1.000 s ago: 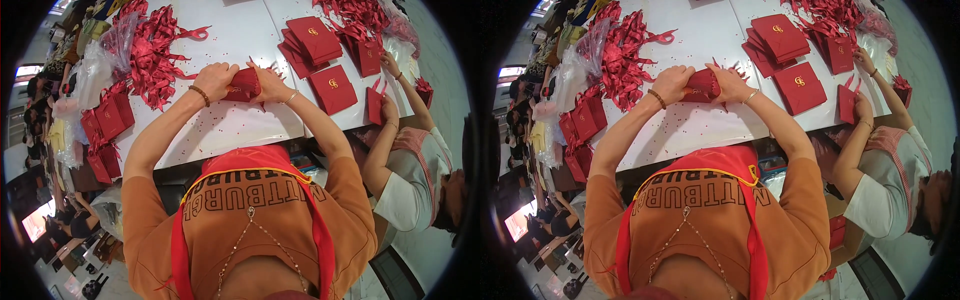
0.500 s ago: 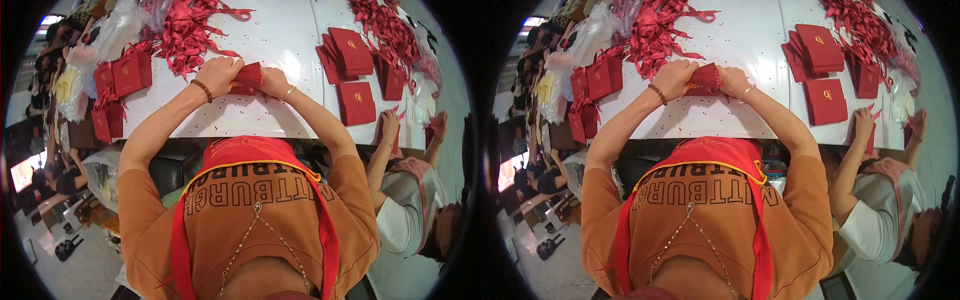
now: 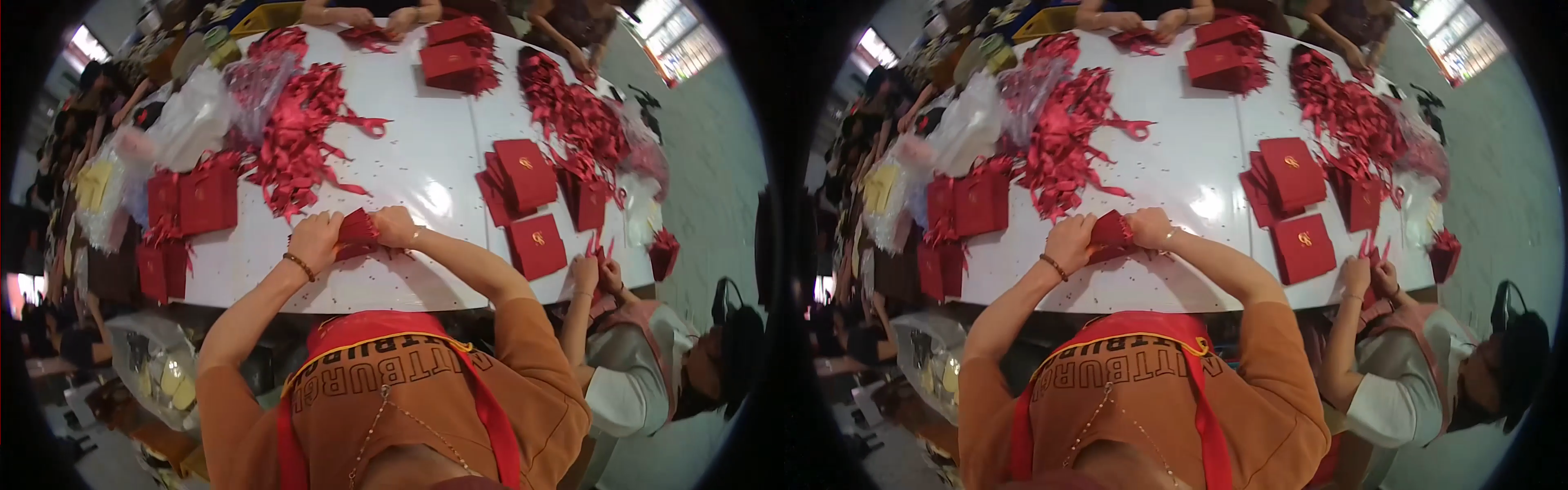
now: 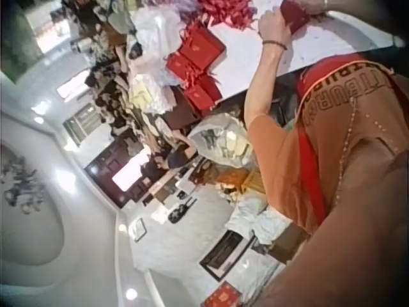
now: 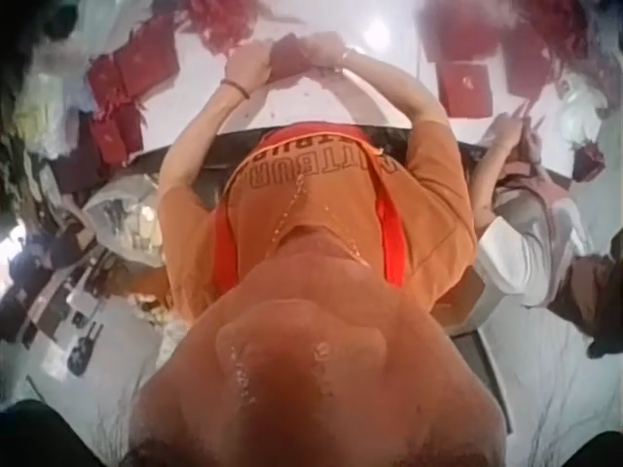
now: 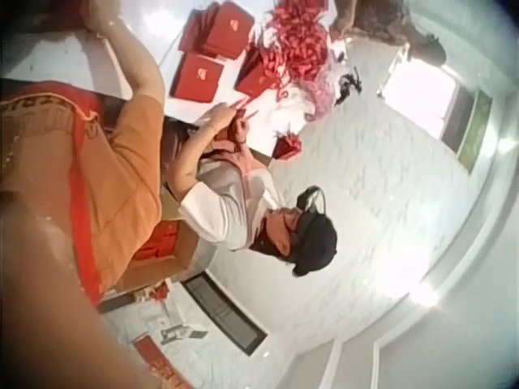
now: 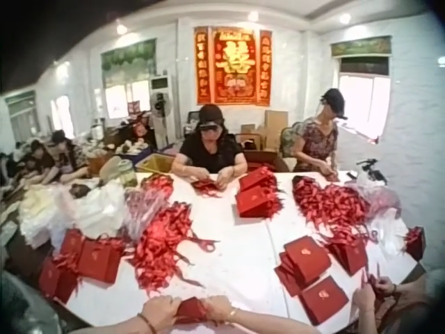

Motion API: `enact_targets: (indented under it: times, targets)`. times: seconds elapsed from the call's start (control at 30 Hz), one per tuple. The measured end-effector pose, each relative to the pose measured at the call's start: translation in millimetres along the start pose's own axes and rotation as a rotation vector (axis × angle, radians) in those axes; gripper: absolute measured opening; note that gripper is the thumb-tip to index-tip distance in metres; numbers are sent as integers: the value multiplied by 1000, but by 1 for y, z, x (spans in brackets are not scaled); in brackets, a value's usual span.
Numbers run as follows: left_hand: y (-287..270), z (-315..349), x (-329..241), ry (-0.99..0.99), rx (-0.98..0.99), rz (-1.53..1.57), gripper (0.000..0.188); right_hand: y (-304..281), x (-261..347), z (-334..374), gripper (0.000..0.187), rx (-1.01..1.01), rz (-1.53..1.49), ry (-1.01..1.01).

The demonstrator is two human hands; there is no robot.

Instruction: Tying red ribbons onto red festive envelopes at a table in a workshop.

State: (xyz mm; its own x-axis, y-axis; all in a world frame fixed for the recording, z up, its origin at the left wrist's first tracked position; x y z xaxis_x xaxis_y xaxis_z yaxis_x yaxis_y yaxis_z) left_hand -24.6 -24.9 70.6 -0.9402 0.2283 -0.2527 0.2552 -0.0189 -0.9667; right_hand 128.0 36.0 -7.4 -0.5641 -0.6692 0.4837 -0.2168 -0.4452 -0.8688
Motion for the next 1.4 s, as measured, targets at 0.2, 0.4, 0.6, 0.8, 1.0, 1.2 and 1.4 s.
enact_targets:
  times: [0.2, 0.4, 0.6, 0.8, 1.0, 1.2, 1.4]
  targets:
    - [-16, 24, 49, -266, 364, 185, 54, -9, 48, -16, 23, 310, 82, -86]
    - [-22, 84, 128, -483, 308, 615, 54, 6, 102, -83, 23, 297, 276, -311]
    - [9, 132, 205, -838, 334, 1754, 52, -33, 137, -117, 56, -602, 187, -434]
    - [39, 138, 247, -1063, 405, 1673, 50, 115, 116, -105, 49, -26, -1264, 330]
    - [32, 138, 256, -1050, 429, 1639, 52, 132, 160, -123, 49, -141, -1270, 85]
    - [13, 158, 306, -1019, 367, 1392, 52, 153, 209, -143, 67, -131, -1366, -23]
    - [4, 165, 344, -952, 408, 1203, 55, 125, 230, -156, 83, -42, -1495, 32]
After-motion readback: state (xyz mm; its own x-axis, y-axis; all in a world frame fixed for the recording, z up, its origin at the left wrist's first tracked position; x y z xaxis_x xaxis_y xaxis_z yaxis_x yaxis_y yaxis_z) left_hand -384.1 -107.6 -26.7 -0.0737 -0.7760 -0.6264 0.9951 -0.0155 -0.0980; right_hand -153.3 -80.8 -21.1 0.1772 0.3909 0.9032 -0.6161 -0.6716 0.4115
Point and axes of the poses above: each hand's wrist, its own z-axis away from the middle knuckle, its own y-axis out of the palm, x = y × z, the point moved 3 cm from there along -z, towards the middle knuckle, and after that the axes turned 11 degrees about -y, right-handed, at the moved point
